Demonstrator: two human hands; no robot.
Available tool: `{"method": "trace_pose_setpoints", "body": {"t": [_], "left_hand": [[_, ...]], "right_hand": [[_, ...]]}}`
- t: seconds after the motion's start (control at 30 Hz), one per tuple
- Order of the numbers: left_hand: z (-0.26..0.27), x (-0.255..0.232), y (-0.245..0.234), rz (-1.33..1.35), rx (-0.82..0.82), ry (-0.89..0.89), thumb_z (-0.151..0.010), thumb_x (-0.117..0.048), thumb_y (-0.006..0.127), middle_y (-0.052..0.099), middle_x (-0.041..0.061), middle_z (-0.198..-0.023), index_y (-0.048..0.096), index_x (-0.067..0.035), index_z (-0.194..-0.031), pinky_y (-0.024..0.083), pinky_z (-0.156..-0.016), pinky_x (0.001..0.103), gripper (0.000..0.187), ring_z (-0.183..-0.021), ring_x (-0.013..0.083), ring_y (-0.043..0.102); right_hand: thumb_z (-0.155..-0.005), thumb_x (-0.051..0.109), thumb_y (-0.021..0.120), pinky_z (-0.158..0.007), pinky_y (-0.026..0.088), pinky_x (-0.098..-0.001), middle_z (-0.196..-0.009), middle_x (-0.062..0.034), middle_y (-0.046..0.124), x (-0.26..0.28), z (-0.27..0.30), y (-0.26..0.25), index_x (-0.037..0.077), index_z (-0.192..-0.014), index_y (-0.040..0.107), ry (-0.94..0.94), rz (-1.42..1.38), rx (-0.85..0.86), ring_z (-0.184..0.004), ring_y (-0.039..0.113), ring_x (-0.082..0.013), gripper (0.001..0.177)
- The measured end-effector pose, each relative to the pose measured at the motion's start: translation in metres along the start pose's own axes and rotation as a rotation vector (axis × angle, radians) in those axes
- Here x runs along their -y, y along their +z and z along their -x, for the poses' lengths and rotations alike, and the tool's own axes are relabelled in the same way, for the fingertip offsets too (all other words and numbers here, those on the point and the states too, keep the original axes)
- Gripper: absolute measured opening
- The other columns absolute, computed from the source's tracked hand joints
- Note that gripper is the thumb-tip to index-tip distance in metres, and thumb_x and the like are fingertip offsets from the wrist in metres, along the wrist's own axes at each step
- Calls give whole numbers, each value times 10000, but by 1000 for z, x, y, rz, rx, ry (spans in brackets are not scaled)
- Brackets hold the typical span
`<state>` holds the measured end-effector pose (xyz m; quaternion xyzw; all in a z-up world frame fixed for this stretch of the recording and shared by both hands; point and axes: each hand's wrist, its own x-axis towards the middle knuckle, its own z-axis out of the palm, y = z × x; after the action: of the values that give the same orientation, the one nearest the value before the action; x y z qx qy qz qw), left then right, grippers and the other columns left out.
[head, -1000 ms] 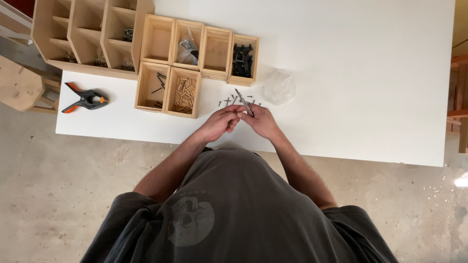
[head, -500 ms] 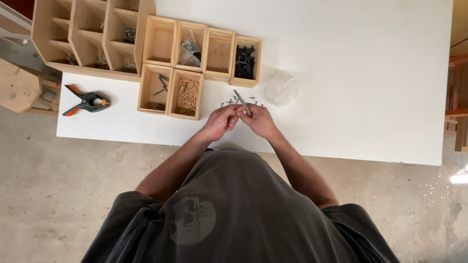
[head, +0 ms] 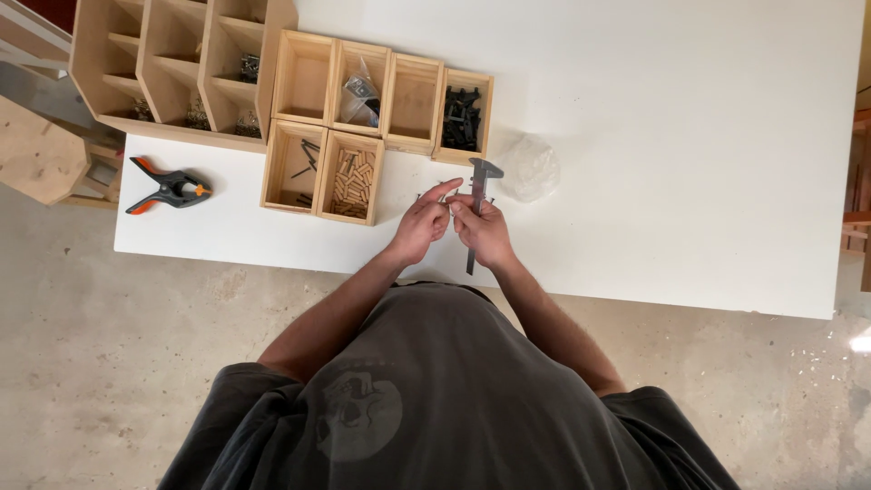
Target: Sorting small screws from a bag into an organizer and measuring them with a caliper
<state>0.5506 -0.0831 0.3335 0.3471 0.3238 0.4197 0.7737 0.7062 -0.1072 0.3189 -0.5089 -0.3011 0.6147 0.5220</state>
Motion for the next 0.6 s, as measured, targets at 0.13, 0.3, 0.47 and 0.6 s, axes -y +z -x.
{"method": "trace_pose_setpoints", "body": {"t": [0.13, 0.3, 0.47, 0.6], "left_hand": [[0, 29, -13, -102, 44, -62, -882, -51, 432, 315, -23, -598, 486, 3, -1446, 279, -449, 214, 569, -508, 81, 280], [18, -10, -7, -488, -50, -162, -892, -279, 776, 578, 20, -687, 762, -112, -1087, 373, -524, 239, 257, -646, 105, 531], [14, -3, -16, -571, -30, -145, -823, -253, 844, 502, 6, -596, 804, -107, -975, 328, -474, 242, 214, -553, 99, 453], [16, -15, -1, -533, -145, -140, -812, -277, 878, 535, 13, -570, 800, -112, -917, 378, -501, 245, 211, -561, 96, 492]], "right_hand": [[-962, 46, 713, -331, 307, -200, -569, -123, 572, 10, -3, -8, 6, -981, 722, 16, 142, 49, -395, 427, -56, 46], [-912, 186, 768, -476, 385, -241, -558, -45, 587, 67, 9, -3, 125, -892, 772, 76, 637, 155, -507, 456, -98, 64], [-892, 242, 777, -571, 454, -314, -590, -62, 559, 88, 16, 9, 134, -891, 784, 39, 852, 269, -566, 501, -160, 108], [-918, 334, 759, -603, 497, -340, -611, -82, 612, 70, 10, 8, 90, -934, 755, -17, 959, 176, -593, 587, -201, 245]]}}
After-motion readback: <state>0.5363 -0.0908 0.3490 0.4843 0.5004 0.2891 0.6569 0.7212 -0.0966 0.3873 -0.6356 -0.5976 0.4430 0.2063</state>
